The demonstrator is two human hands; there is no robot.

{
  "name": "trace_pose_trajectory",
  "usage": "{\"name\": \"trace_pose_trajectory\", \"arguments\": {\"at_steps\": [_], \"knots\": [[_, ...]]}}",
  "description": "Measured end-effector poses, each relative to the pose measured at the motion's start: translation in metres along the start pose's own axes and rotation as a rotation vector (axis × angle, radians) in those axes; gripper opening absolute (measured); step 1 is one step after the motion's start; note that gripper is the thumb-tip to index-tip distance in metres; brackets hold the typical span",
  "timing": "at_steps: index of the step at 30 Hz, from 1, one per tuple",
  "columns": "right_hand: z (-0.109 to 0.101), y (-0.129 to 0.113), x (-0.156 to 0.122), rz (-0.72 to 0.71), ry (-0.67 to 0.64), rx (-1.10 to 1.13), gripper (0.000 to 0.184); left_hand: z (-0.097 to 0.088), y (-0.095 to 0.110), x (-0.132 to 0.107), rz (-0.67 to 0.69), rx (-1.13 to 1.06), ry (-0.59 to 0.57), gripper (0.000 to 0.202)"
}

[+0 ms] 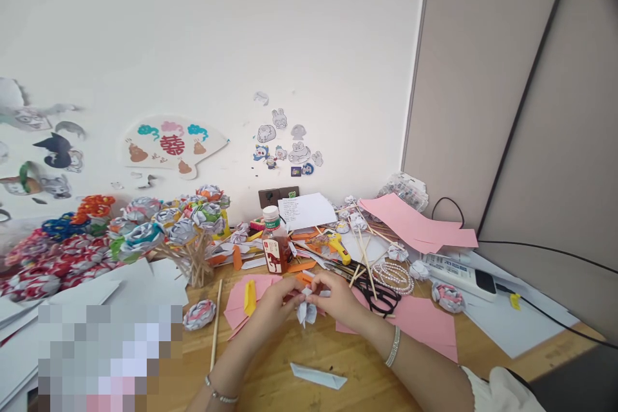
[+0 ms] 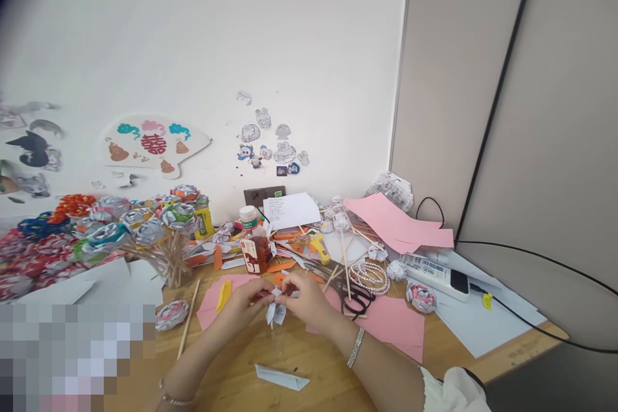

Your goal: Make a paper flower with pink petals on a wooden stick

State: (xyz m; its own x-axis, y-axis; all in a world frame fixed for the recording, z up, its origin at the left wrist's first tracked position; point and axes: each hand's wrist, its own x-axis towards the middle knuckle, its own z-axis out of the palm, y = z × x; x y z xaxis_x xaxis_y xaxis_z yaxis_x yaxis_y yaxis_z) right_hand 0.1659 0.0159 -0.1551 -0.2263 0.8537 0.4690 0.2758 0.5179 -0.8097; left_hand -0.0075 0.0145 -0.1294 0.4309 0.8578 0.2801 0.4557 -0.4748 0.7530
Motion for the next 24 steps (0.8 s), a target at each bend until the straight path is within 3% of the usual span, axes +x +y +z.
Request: {"name": "trace_pose_trajectory", "arguments": {"at_steps": [19,24], "knots": [[0.0035,-0.0088,0.0003,0.095,0.014,-0.117,0.019,-0.0026,0.0108,-0.0060,-0.041,0.181,-0.076,0.022],[-0.0013,-0.0081,0.0022,0.037,-0.095,-0.117,0.018,0.0000,0.0087,-0.0062,-0.062,0.156,-0.088,0.023]]}}
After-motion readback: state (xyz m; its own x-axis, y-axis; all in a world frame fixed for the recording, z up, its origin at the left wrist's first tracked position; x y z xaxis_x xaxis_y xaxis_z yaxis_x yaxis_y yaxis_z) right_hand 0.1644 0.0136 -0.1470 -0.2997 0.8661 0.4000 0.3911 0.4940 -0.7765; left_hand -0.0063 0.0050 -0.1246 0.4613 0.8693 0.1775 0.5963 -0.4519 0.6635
